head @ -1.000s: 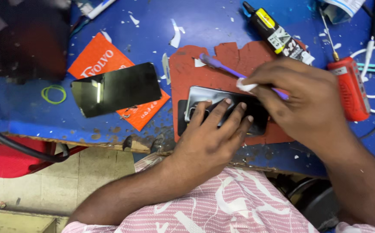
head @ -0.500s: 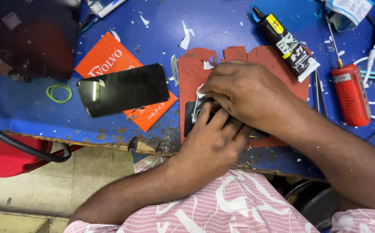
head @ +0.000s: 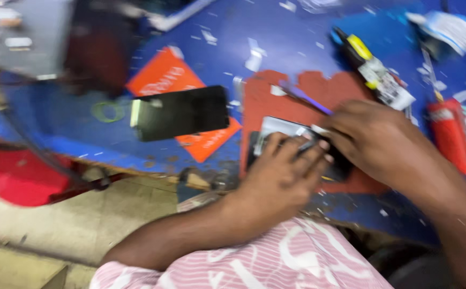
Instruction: The person applies adhesive to a smartphone back cover and attaches it to the phone body. They then connect a charging cable to test the device, wipe the surface with a tissue, and interact with the touchscreen. Finally, they open a replacement battery package and prepare to install it.
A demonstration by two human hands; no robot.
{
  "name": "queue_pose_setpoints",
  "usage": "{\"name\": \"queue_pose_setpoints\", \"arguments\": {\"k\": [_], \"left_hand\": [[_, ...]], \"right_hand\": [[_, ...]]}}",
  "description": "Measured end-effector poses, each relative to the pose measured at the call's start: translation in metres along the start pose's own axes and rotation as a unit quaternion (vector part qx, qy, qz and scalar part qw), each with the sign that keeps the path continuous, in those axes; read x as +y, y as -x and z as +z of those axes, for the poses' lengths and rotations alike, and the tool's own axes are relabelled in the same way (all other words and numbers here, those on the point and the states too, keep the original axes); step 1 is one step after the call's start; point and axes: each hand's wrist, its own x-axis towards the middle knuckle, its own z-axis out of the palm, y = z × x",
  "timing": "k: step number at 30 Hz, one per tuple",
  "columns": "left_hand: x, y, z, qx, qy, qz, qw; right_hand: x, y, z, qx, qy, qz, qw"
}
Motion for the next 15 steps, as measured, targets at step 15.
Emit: {"name": "queue_pose_setpoints", "arguments": {"k": [15], "left_hand": [[-0.018, 0.014, 0.062, -0.003, -0.038, -0.137, 0.990]], "right_hand": [[-0.050, -0.052, 0.031, 0.013, 0.021, 0.072, 0.997]]}}
